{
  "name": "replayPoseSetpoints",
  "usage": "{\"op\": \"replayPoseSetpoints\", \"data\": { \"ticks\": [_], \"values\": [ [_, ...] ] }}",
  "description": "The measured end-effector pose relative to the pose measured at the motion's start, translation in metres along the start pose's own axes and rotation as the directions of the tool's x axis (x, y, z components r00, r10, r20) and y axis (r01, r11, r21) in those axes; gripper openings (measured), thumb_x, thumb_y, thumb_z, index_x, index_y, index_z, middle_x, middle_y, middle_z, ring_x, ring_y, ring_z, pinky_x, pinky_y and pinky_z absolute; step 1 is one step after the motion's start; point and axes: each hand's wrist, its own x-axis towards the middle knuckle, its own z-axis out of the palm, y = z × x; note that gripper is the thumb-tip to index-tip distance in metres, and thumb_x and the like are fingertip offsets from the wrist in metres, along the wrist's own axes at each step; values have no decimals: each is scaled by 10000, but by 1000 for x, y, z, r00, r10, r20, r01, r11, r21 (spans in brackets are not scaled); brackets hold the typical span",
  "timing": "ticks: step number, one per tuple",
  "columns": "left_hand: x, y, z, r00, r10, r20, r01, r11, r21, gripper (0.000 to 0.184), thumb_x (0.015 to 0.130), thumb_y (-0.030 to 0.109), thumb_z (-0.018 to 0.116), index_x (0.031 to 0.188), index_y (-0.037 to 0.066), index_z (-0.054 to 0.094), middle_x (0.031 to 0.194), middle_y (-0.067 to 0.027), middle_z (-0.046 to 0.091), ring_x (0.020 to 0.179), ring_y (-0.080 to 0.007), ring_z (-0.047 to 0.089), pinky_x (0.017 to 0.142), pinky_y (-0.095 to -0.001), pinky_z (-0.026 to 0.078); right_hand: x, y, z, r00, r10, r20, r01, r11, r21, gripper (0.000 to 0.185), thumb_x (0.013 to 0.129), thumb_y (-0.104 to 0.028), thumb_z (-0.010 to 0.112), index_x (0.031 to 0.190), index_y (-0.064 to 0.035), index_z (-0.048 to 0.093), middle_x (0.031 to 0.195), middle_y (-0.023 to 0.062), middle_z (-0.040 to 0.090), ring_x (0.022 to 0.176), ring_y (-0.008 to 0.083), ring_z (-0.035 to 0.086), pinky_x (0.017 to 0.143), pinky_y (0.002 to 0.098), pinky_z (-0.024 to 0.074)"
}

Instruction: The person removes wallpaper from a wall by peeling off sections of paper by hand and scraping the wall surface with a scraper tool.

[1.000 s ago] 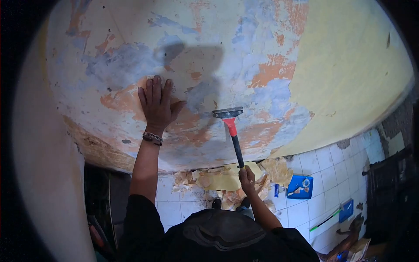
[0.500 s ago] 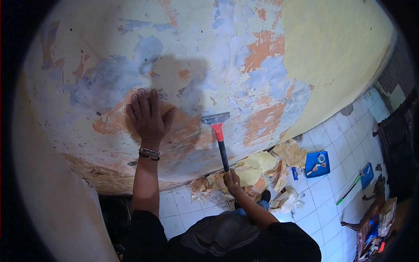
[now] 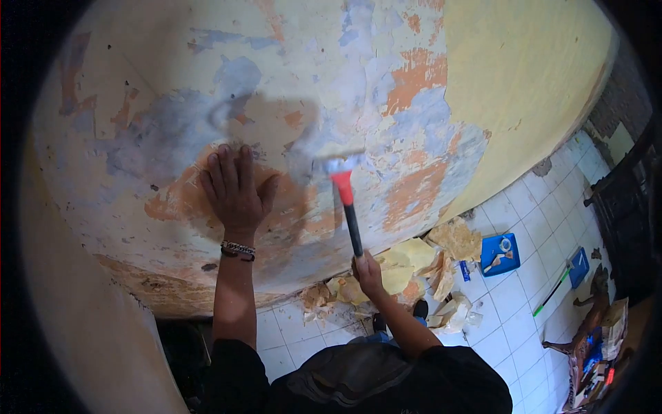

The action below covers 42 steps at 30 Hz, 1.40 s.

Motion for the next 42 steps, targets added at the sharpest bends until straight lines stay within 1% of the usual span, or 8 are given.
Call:
{"op": "replayPoseSetpoints", "data": {
  "ticks": [16, 23, 27, 29, 30, 32, 34, 42],
  "values": [
    [18, 58, 13, 991, -17, 130, 26, 997, -72, 780, 913, 598, 440, 1467, 58, 344, 1522, -224, 278, 1417, -420, 217, 1113, -623, 159, 20, -128, -31, 967, -184, -177, 193, 981, 33, 481, 1019, -473, 348, 1186, -33, 448, 574, -4, 386, 428, 88, 355, 409, 224, 310],
    [28, 171, 34, 850, 431, 304, -372, 898, -233, 620, 963, 360, 423, 1505, 92, 286, 1573, -130, 233, 1447, -237, 223, 1165, -456, 189, -57, -90, -52, 950, 113, -293, -24, 957, 290, 398, 1029, -370, 377, 1249, -41, 416, 803, 31, 478, 481, 93, 421, 427, 231, 363],
    [-22, 179, 40, 440, 851, 287, -800, 517, -305, 496, 940, 197, 409, 1425, 94, 442, 1498, -134, 380, 1394, -237, 336, 1150, -346, 261, -55, -85, -61, 976, 76, -206, -41, 985, 167, 410, 1021, -307, 404, 1356, -75, 358, 747, 1, 441, 491, 76, 405, 406, 226, 345],
    [-4, 169, 7, -321, 731, 603, -201, 569, -797, 431, 915, 188, 478, 1331, 106, 552, 1411, -153, 473, 1316, -267, 432, 1140, -422, 278, -48, -75, -59, 992, 13, -122, -11, 1000, 14, 589, 1022, -265, 405, 1527, -101, 149, 669, -30, 380, 508, 63, 369, 425, 215, 320],
    [-6, 154, -5, -323, 728, 605, -204, 571, -795, 431, 915, 188, 478, 1331, 106, 552, 1411, -153, 473, 1316, -267, 432, 1140, -422, 278, -45, -77, -55, 996, 24, -81, -32, 996, -89, 641, 1016, -243, 420, 1543, -91, 88, 692, -31, 403, 531, 61, 375, 468, 209, 336],
    [-20, 99, -18, 583, 767, 268, -268, 493, -828, 372, 910, 215, 541, 1258, 106, 610, 1364, -140, 510, 1262, -297, 475, 1126, -497, 275, -36, -66, -48, 998, -55, 30, 61, 966, -250, 627, 1007, -212, 435, 1536, -62, 133, 703, -23, 439, 550, 60, 394, 502, 210, 361],
    [-25, 43, -22, 911, 362, 197, -199, 805, -560, 400, 928, 281, 565, 1281, 94, 588, 1380, -144, 501, 1296, -335, 437, 1119, -544, 250, -27, -54, -36, 998, -38, 58, 50, 972, -230, 602, 996, -171, 426, 1526, -37, 173, 692, -26, 458, 557, 62, 406, 514, 218, 376],
    [-35, -55, -7, 980, 190, 54, -196, 972, 133, 618, 985, 499, 320, 1446, 93, 387, 1525, -231, 252, 1387, -443, 255, 1110, -620, 178, 1, -16, -6, 959, -280, -35, 250, 900, -357, 574, 987, -175, 433, 1495, 11, 241, 628, -5, 464, 531, 79, 433, 507, 252, 399]
  ]
}}
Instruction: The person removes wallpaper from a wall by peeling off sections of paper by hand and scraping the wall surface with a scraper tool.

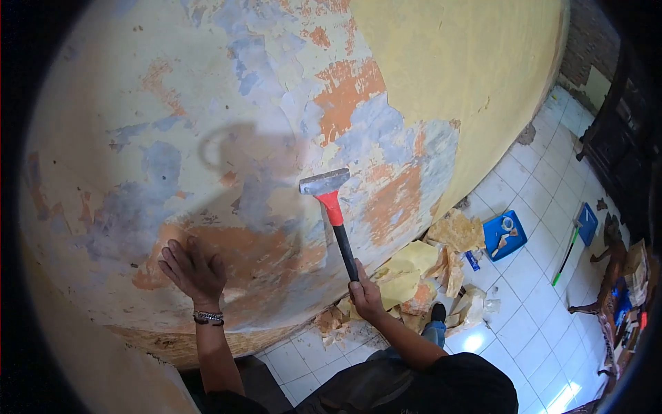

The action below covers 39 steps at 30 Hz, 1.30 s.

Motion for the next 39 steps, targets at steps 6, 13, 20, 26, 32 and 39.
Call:
{"op": "replayPoseSetpoints", "data": {
  "ticks": [6, 13, 20, 26, 32, 39],
  "values": [
    [-1, 1, 2, 999, -31, 11, 31, 999, -5, 626, 972, 497, 339, 1442, 86, 387, 1527, -237, 248, 1387, -454, 248, 1111, -623, 177, 2, 8, -11, 999, 30, -38, -31, 999, -38, 534, 983, -198, 440, 1446, 47, 332, 727, 129, 567, 604, 223, 543, 598, 353, 464],
    [-4, 1, 0, 999, -38, 29, 38, 999, -4, 617, 975, 499, 335, 1440, 97, 396, 1529, -237, 245, 1392, -451, 241, 1115, -618, 174, 12, 25, -24, 1000, 19, 19, -19, 999, -26, 557, 983, -170, 430, 1479, 26, 269, 616, 10, 473, 524, 97, 452, 508, 259, 402],
    [-4, 1, -1, 998, -44, 48, 44, 999, -6, 611, 983, 507, 320, 1429, 100, 412, 1531, -226, 251, 1391, -448, 245, 1127, -603, 162, 42, -5, -33, 1000, -5, 12, 5, 999, -43, 555, 987, -200, 436, 1468, 34, 288, 606, 10, 480, 528, 105, 469, 527, 264, 419],
    [-7, 1, 0, 997, -49, 67, 47, 999, 24, 609, 983, 514, 312, 1394, 83, 441, 1511, -238, 290, 1378, -442, 273, 1133, -589, 167, 53, -25, -46, 1000, 1, -16, -3, 995, -103, 550, 981, -208, 454, 1466, 9, 314, 626, 8, 473, 547, 105, 460, 556, 267, 420],
    [-5, 0, 3, 999, -36, 6, 37, 999, -29, 611, 983, 517, 311, 1383, 78, 454, 1505, -238, 304, 1377, -439, 283, 1131, -592, 170, 39, 35, -106, 983, -181, 26, 174, 888, -426, 472, 953, -151, 531, 1416, -99, 452, 1070, 191, 660, 936, 296, 665, 855, 369, 501],
    [-2, 4, 1, 999, -54, 3, 54, 998, -35, 602, 986, 512, 314, 1378, 82, 473, 1507, -231, 306, 1389, -431, 272, 1134, -583, 168, 120, -46, -197, 977, -177, 116, 211, 840, -500, 443, 913, -125, 567, 1354, -130, 532, 848, 143, 616, 744, 296, 618, 686, 357, 496]
  ]
}}
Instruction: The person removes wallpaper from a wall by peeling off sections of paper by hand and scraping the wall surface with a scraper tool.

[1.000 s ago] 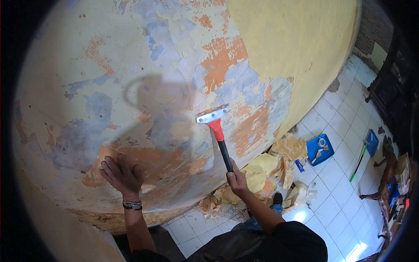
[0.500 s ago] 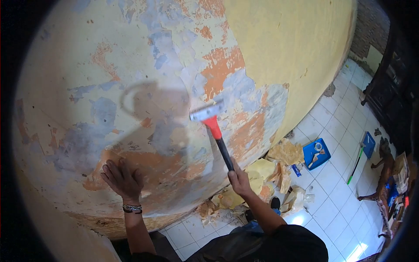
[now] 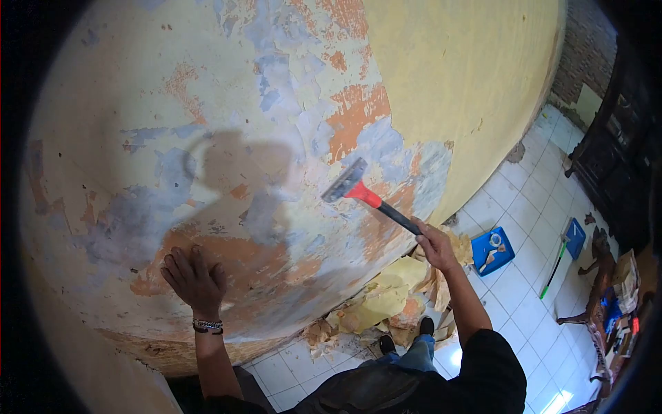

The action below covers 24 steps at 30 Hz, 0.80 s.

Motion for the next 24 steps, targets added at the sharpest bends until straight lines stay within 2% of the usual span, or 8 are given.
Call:
{"op": "replayPoseSetpoints", "data": {
  "ticks": [3, 7, 9, 12, 15, 19, 20, 24],
  "values": [
    [-2, 1, 0, 1000, -2, 0, 2, 1000, 7, 595, 989, 502, 314, 1386, 84, 464, 1512, -228, 298, 1395, -431, 262, 1137, -575, 165, 29, -28, 7, 996, 1, 88, -5, 999, 37, 407, 932, -173, 566, 1322, -55, 548, 1012, 201, 653, 908, 340, 646, 799, 372, 499],
    [1, -3, -1, 1000, 29, -7, -28, 999, 22, 599, 994, 502, 300, 1396, 85, 448, 1529, -225, 266, 1401, -424, 254, 1143, -570, 155, -4, 8, -2, 993, 97, 68, -92, 993, -67, 403, 925, -160, 561, 1315, -60, 552, 1011, 200, 658, 917, 334, 650, 807, 377, 501],
    [5, 0, 3, 999, 31, -32, -30, 999, 13, 603, 994, 505, 296, 1405, 87, 437, 1536, -223, 251, 1405, -421, 247, 1145, -569, 151, -1, 2, -8, 990, 128, 57, -127, 992, -28, 410, 914, -145, 561, 1318, -71, 553, 942, 194, 646, 857, 329, 642, 779, 381, 499],
    [0, 3, -1, 1000, -5, 5, 5, 1000, 18, 611, 994, 514, 292, 1442, 112, 397, 1547, -214, 232, 1417, -415, 227, 1148, -567, 146, 22, -24, -3, 998, -61, -11, 60, 996, -73, 442, 894, -148, 579, 1335, -166, 556, 772, 138, 590, 683, 328, 595, 629, 394, 486],
    [-1, -1, -1, 1000, 8, 14, -8, 1000, 22, 613, 994, 514, 291, 1467, 131, 363, 1549, -211, 229, 1422, -414, 218, 1148, -566, 144, 23, -28, -12, 994, -101, -46, 96, 989, -109, 444, 892, -149, 580, 1336, -167, 556, 742, 124, 570, 670, 320, 590, 616, 393, 479],
    [5, 1, 1, 1000, 4, -20, -4, 1000, 8, 608, 996, 512, 292, 1462, 129, 370, 1544, -218, 236, 1419, -416, 223, 1148, -567, 141, 3, -11, -22, 1000, 29, -1, -29, 980, -195, 457, 890, -171, 593, 1345, -176, 552, 714, 115, 550, 647, 294, 586, 601, 389, 475],
    [3, 2, -2, 1000, 0, -5, 0, 1000, 4, 608, 996, 513, 292, 1457, 126, 378, 1540, -220, 243, 1417, -417, 226, 1147, -569, 142, 9, -19, -19, 1000, 17, 6, -16, 992, -127, 425, 914, -163, 570, 1333, -93, 553, 759, 150, 579, 690, 304, 587, 663, 366, 479],
    [-1, 2, 0, 1000, 2, -7, -2, 1000, -14, 605, 997, 514, 294, 1450, 125, 389, 1532, -219, 260, 1412, -422, 233, 1144, -574, 147, 14, -21, -25, 1000, 15, 20, -12, 989, -148, 425, 921, -170, 572, 1340, -100, 547, 744, 137, 561, 680, 296, 572, 653, 365, 472]
  ]
}}
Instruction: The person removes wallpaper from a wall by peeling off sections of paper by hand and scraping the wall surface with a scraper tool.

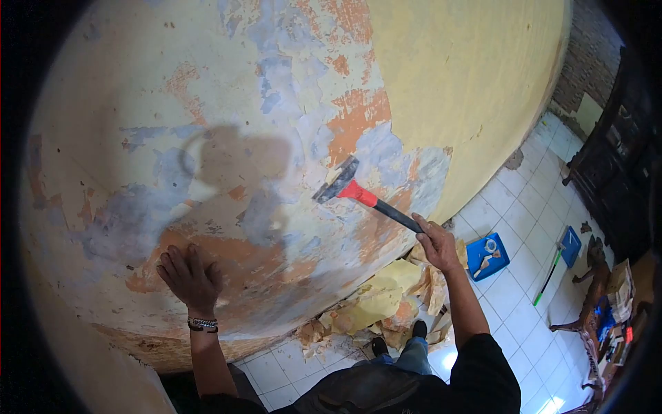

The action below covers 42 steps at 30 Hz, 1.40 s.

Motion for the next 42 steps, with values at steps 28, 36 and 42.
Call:
{"op": "replayPoseSetpoints", "data": {
  "ticks": [28, 36, 42],
  "values": [
    [0, 4, -2, 998, -52, 23, 51, 998, 27, 581, 986, 504, 318, 1366, 98, 486, 1478, -238, 351, 1349, -443, 328, 1109, -604, 202, -1, -17, 33, 984, 26, -177, 14, 975, 221, 409, 936, -213, 571, 1335, -124, 558, 900, 177, 653, 821, 303, 652, 768, 344, 504],
    [-3, 9, 1, 997, -69, 33, 68, 998, 16, 588, 981, 513, 318, 1393, 120, 463, 1485, -235, 342, 1352, -450, 320, 1109, -612, 190, -11, -17, 13, 987, 86, -133, -53, 970, 237, 425, 952, -232, 570, 1367, -147, 542, 679, 105, 548, 632, 161, 539, 628, 320, 465],
    [-1, 13, -1, 994, -100, 54, 98, 995, 37, 626, 979, 530, 314, 1417, 93, 411, 1489, -257, 312, 1370, -461, 280, 1115, -619, 168, -1, -52, 54, 984, 102, -146, -57, 957, 286, 442, 960, -232, 557, 1392, -149, 508, 714, 121, 549, 638, 197, 540, 636, 334, 460]
  ]
}}
